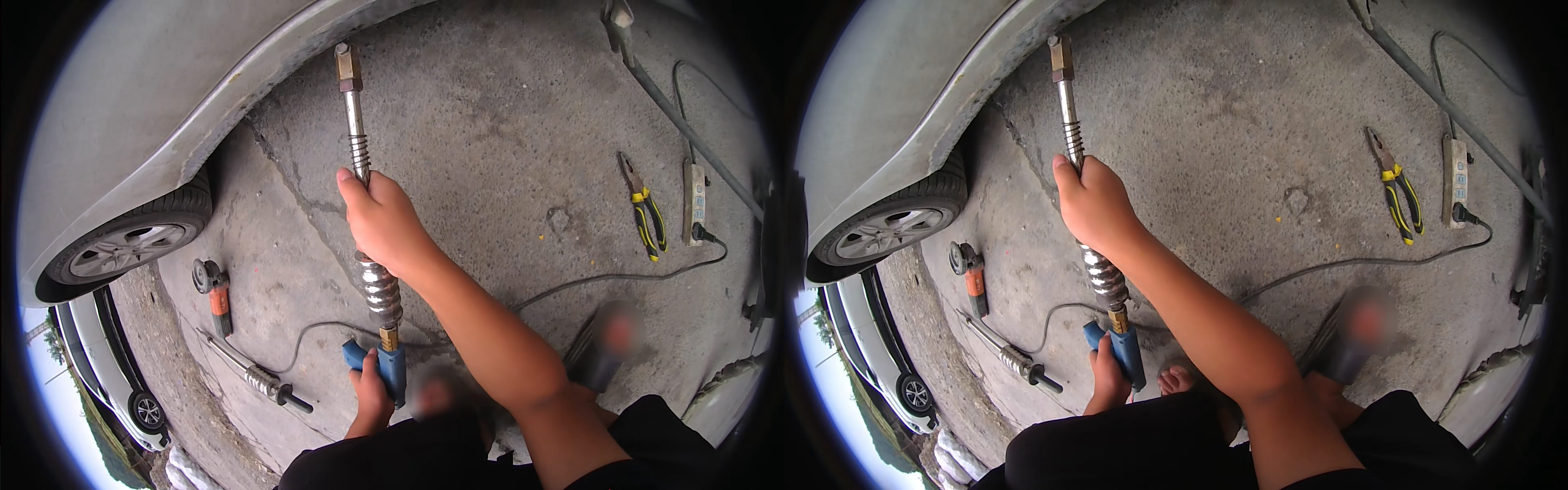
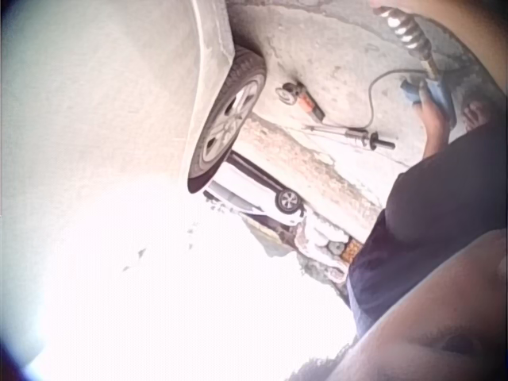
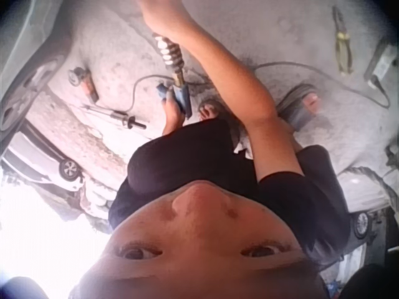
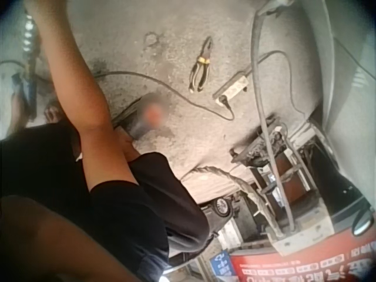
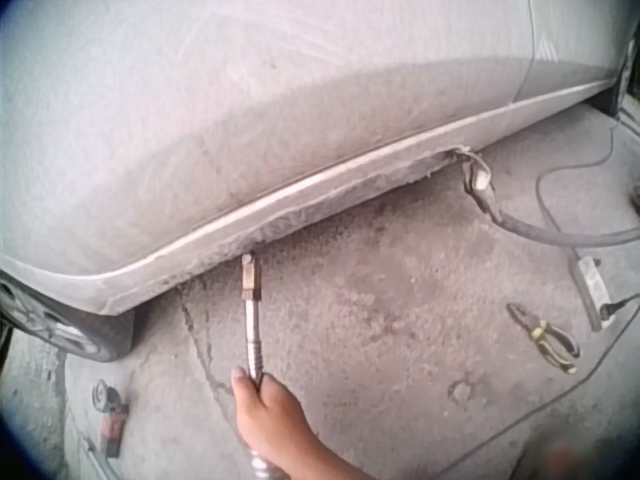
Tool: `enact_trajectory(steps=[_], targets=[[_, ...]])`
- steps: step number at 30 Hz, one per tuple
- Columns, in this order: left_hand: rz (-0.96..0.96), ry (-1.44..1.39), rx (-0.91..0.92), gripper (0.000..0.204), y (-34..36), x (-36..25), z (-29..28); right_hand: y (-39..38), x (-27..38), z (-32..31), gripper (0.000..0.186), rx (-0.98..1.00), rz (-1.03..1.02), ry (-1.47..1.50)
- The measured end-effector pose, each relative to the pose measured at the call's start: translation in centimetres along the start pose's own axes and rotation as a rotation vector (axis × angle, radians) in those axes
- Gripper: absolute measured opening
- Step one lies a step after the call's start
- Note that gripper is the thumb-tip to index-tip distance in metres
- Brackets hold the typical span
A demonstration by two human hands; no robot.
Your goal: The person uses pliers to adjust a metal rod and then operates a blue pneumatic tool to repeatedly strike the lower edge of a car's front bumper. The person moves along the bumper, applying the tool to different sections to straighten the metal.
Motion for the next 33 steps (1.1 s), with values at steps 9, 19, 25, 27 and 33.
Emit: enact_trajectory(steps=[9, 19, 25, 27, 33], targets=[[0.01, -0.005, -0.008, 0.056, -0.3, -0.2, 0.3, 0.2, -0.3, -0.1, 0.043, 0.005, -0.037, -0.025], [0.011, 0.025, 0.027, 0.058, 0.4, 0.3, -0.3, 0.0, -0.1, -0.2, 0.042, 0.052, -0.007, -0.019], [0.045, -0.059, -0.101, 0.047, 0.9, -0.2, 0.5, 0.1, -1.3, -0.9, 0.034, 0.323, -0.022, 0.129], [0.054, -0.07, -0.049, 0.047, 0.3, 0.3, -0.3, -1.6, -1.8, -0.2, 0.032, 0.305, 0.202, 0.119], [-0.015, -0.109, 0.038, 0.057, 0.3, 0.3, -0.3, 1.6, 2.2, -0.5, 0.035, 0.145, 0.109, 0.154]])
Point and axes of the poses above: each hand's wrist, its own y-axis towards the middle knuckle, its own z-axis out of the palm, x = y × z, the point moved 1 cm from there along y, towards the middle knuckle
